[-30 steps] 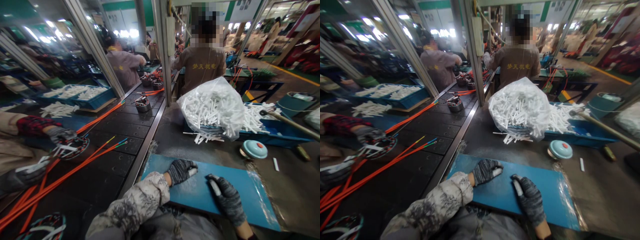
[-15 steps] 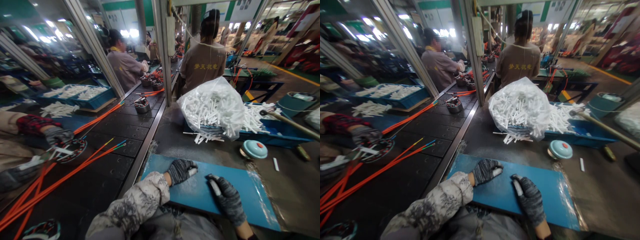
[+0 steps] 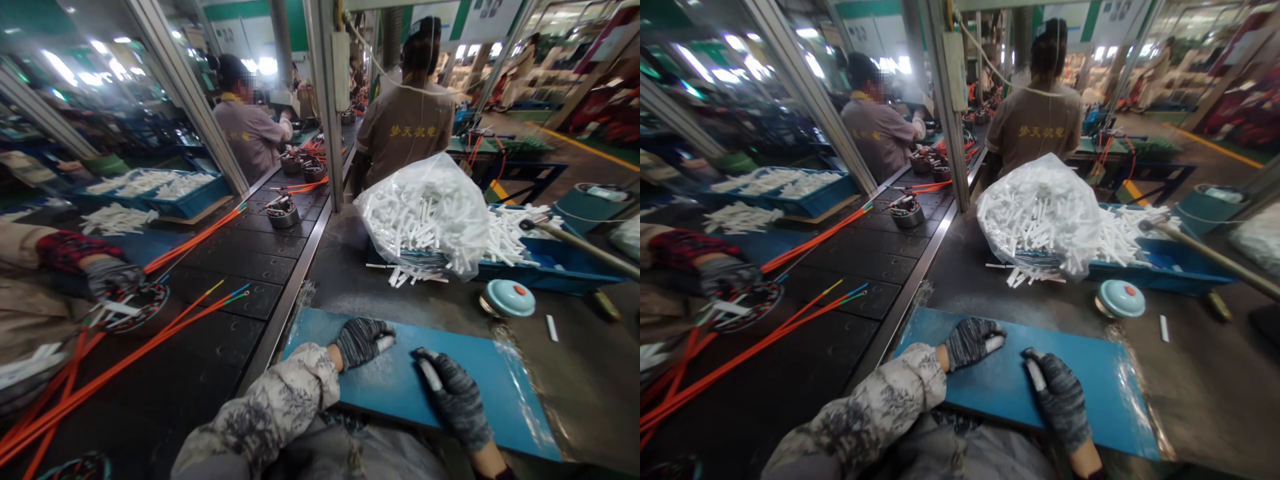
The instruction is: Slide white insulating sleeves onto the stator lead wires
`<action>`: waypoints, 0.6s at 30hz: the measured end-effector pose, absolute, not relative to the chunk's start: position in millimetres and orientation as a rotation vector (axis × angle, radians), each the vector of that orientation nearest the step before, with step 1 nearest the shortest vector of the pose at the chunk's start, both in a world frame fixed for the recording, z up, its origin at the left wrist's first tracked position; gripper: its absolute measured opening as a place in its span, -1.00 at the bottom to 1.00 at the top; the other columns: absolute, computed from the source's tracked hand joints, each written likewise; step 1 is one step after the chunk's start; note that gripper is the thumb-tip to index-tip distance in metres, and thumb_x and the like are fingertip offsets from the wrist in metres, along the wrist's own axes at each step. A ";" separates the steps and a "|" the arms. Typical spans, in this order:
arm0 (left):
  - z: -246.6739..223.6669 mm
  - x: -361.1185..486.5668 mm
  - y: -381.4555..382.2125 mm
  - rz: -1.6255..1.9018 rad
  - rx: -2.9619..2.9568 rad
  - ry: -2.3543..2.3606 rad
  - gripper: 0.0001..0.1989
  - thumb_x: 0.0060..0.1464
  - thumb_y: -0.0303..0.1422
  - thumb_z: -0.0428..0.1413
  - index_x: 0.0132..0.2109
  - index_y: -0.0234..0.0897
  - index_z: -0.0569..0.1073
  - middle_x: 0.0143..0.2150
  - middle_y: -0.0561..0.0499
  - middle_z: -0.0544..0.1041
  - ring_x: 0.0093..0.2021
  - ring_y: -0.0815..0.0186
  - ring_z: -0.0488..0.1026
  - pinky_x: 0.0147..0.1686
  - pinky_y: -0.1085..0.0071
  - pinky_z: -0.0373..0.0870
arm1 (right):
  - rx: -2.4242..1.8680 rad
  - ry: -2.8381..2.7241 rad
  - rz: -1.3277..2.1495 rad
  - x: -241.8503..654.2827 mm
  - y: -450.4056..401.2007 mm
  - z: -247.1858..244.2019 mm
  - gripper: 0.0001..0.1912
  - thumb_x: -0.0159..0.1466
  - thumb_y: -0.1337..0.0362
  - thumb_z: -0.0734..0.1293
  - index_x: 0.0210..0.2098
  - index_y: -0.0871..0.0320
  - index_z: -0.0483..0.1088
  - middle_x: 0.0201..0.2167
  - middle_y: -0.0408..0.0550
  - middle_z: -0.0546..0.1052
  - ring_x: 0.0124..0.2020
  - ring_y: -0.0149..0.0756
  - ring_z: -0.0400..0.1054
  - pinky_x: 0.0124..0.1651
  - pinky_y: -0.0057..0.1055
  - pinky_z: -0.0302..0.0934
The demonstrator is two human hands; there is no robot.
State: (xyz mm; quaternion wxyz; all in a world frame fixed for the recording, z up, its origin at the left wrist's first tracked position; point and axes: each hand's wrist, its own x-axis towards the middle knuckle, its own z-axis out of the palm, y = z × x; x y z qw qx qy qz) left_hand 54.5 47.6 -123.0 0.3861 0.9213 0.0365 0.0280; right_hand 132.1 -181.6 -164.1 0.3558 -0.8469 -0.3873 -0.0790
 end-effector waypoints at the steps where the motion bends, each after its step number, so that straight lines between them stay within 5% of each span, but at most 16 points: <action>1: -123.1 54.5 47.6 0.076 2.345 0.093 -0.72 0.23 -0.19 0.06 -0.04 -0.19 0.56 -0.11 0.02 0.64 -0.11 0.31 0.56 -0.04 0.45 0.42 | -2.189 -1.003 -0.207 132.3 -181.9 -164.9 -0.58 0.38 -0.02 0.18 -0.12 0.08 0.56 -0.20 -0.03 0.64 -0.20 -0.20 0.56 -0.04 -0.29 0.42; 18: -121.2 53.4 47.3 0.073 2.346 0.100 -0.72 0.23 -0.20 0.06 -0.04 -0.19 0.56 -0.12 0.02 0.64 -0.10 0.28 0.57 -0.03 0.43 0.42 | -2.198 -1.082 -0.271 132.1 -181.8 -163.6 -0.59 0.40 0.02 0.17 -0.11 0.10 0.55 -0.20 -0.04 0.64 -0.20 -0.22 0.55 -0.05 -0.31 0.43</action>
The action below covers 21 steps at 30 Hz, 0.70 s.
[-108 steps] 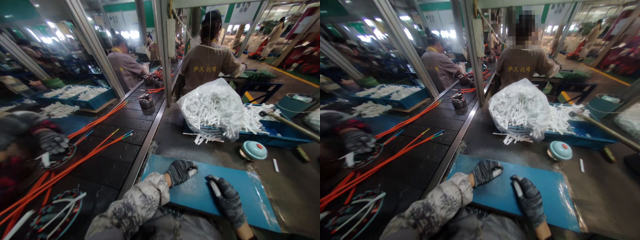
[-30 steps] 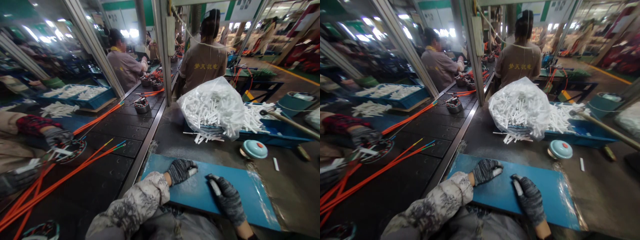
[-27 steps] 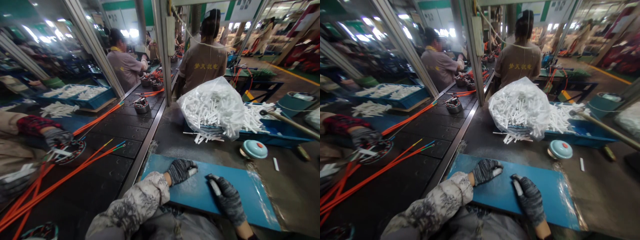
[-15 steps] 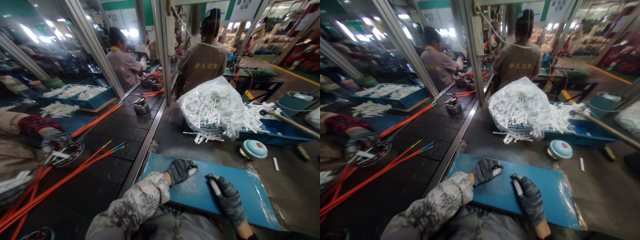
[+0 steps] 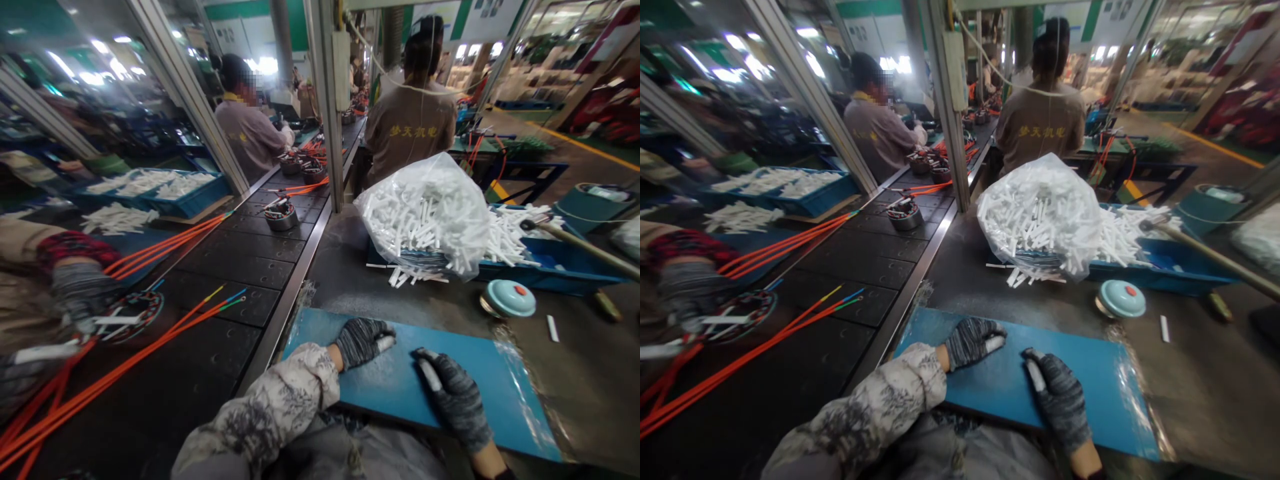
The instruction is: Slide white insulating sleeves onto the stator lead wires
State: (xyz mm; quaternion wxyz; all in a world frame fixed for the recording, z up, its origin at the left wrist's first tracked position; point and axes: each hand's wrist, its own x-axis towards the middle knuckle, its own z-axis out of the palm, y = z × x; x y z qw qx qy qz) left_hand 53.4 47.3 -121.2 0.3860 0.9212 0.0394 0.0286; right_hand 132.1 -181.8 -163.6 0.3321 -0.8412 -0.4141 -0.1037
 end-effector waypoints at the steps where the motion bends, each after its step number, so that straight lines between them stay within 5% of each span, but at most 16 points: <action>1: -121.4 53.4 47.4 0.073 2.344 0.100 -0.72 0.23 -0.20 0.06 -0.04 -0.18 0.56 -0.12 0.02 0.64 -0.09 0.29 0.57 -0.02 0.43 0.42 | -2.199 -1.078 -0.273 132.3 -182.2 -164.6 -0.60 0.39 0.02 0.17 -0.11 0.10 0.55 -0.20 -0.04 0.64 -0.20 -0.22 0.55 -0.05 -0.30 0.42; 21: -121.4 53.9 47.6 0.080 2.353 0.090 -0.72 0.23 -0.21 0.06 -0.03 -0.19 0.56 -0.11 0.03 0.64 -0.10 0.29 0.56 -0.04 0.44 0.42 | -2.259 -1.091 -0.394 114.2 -175.7 -167.1 -0.67 0.39 0.10 0.20 0.04 0.05 0.44 -0.16 0.02 0.55 -0.18 -0.17 0.45 -0.08 -0.23 0.35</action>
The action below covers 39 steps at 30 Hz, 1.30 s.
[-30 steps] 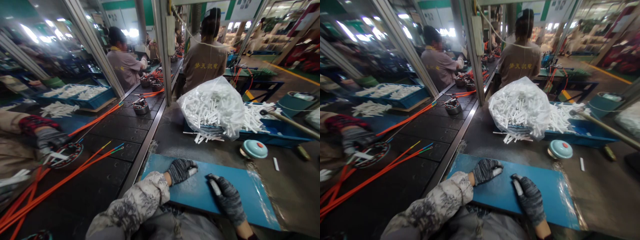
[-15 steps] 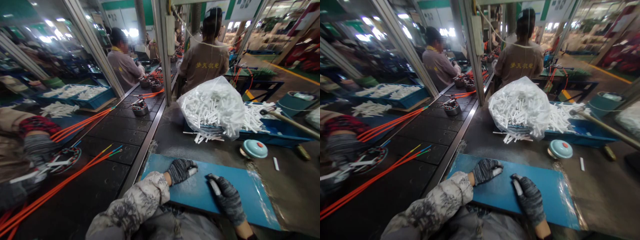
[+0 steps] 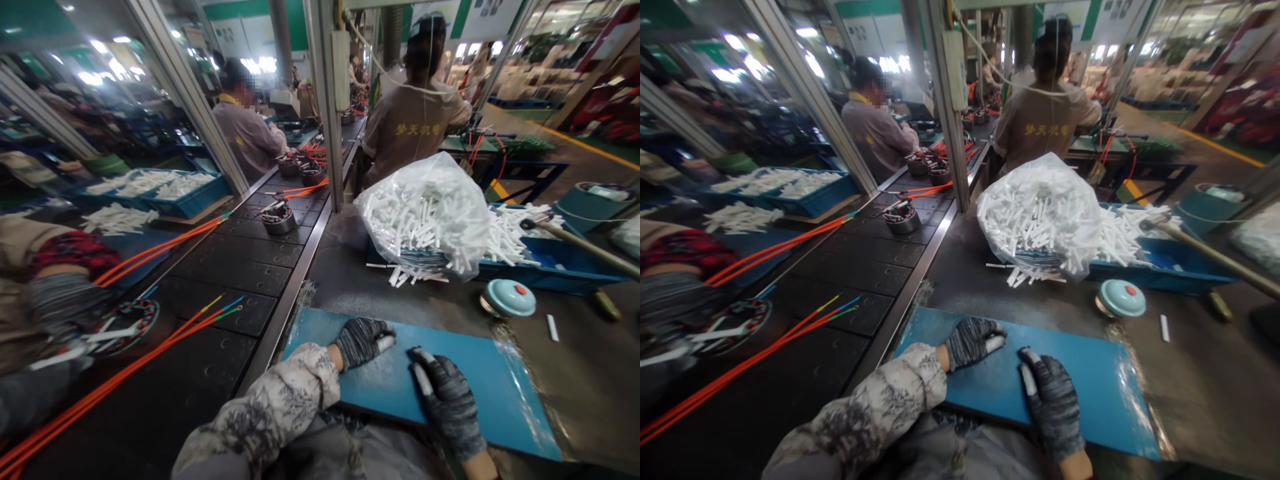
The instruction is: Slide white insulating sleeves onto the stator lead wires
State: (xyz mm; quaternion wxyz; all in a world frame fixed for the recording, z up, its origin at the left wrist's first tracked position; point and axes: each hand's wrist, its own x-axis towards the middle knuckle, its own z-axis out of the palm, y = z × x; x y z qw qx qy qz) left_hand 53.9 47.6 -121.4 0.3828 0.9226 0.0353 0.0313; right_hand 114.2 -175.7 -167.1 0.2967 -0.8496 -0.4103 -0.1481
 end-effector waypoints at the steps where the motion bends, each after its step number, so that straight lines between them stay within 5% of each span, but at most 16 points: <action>1: -121.9 53.9 47.6 0.078 2.353 0.093 -0.72 0.23 -0.21 0.07 -0.04 -0.19 0.56 -0.11 0.03 0.64 -0.10 0.30 0.56 -0.04 0.45 0.42 | -2.250 -1.073 -0.417 113.1 -176.0 -165.7 -0.66 0.39 0.11 0.21 0.08 0.07 0.40 -0.12 0.04 0.54 -0.15 -0.16 0.45 -0.07 -0.24 0.35; 6: -121.9 53.4 46.8 0.084 2.349 0.101 -0.73 0.22 -0.21 0.07 -0.04 -0.19 0.56 -0.11 0.03 0.64 -0.10 0.29 0.56 -0.04 0.44 0.42 | -2.241 -1.051 -0.520 113.3 -173.6 -163.5 -0.55 0.35 0.09 0.25 0.18 0.12 0.28 0.10 0.15 0.41 0.06 -0.03 0.34 0.08 -0.07 0.28; 16: -122.1 52.9 47.3 0.069 2.347 0.092 -0.72 0.23 -0.21 0.07 -0.03 -0.20 0.56 -0.12 0.03 0.64 -0.10 0.29 0.57 -0.06 0.45 0.42 | -2.299 -1.234 -0.621 121.7 -168.2 -166.6 -0.52 0.36 0.01 0.20 0.13 0.16 0.34 0.10 0.14 0.45 0.19 0.08 0.23 0.19 0.07 0.13; 33: -124.7 51.6 48.5 0.104 2.331 0.066 -0.71 0.24 -0.20 0.05 -0.04 -0.21 0.57 -0.13 0.00 0.64 -0.11 0.26 0.57 -0.06 0.41 0.42 | -2.303 -1.227 -0.586 120.0 -166.8 -167.8 -0.57 0.37 0.01 0.18 0.04 0.16 0.41 0.16 0.17 0.39 0.16 0.08 0.26 0.13 0.05 0.21; 39: -119.3 53.2 54.9 0.181 2.151 0.056 -0.76 0.19 -0.26 0.10 -0.07 -0.22 0.56 -0.15 0.01 0.63 -0.13 0.30 0.56 -0.07 0.41 0.44 | -2.279 -1.232 -0.541 121.3 -167.6 -169.4 -0.51 0.38 0.01 0.18 0.15 0.18 0.32 0.06 0.12 0.48 0.14 0.02 0.30 0.15 0.02 0.21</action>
